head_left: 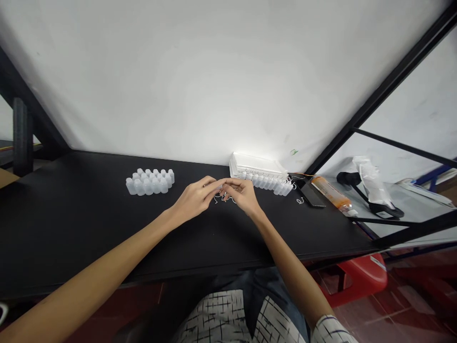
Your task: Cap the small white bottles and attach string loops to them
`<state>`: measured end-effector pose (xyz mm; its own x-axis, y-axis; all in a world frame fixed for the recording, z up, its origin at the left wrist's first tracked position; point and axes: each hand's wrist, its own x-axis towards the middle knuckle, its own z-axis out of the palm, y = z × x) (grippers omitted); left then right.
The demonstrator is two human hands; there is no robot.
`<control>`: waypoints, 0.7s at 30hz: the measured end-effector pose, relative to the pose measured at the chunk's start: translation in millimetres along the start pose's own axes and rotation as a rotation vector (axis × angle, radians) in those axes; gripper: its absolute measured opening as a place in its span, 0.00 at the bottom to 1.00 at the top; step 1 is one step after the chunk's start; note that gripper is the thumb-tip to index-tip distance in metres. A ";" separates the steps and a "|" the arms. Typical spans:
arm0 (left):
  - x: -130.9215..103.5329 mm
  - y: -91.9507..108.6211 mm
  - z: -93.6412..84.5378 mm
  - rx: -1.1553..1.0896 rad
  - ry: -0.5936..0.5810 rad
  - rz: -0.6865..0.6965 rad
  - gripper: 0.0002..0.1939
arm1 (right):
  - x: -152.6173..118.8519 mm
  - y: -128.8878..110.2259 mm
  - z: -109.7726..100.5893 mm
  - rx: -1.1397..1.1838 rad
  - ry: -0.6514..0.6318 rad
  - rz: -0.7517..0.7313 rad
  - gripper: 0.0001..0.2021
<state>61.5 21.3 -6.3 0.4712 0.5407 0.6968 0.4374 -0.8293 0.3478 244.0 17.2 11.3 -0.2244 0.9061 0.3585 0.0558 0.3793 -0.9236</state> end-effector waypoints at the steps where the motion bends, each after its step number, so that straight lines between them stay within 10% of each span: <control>1: -0.4 -0.6 0.9 0.000 0.010 0.015 0.18 | 0.0 -0.9 -0.6 0.018 -0.005 0.013 0.14; 21: 9.0 24.9 -5.0 -0.367 -0.050 -0.348 0.17 | -1.2 -7.3 -21.4 0.167 -0.209 0.163 0.18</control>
<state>72.8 4.8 11.7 0.3855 0.7923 0.4730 0.2811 -0.5891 0.7576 264.6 17.3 20.5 -0.4222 0.8876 0.1843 -0.0495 0.1804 -0.9823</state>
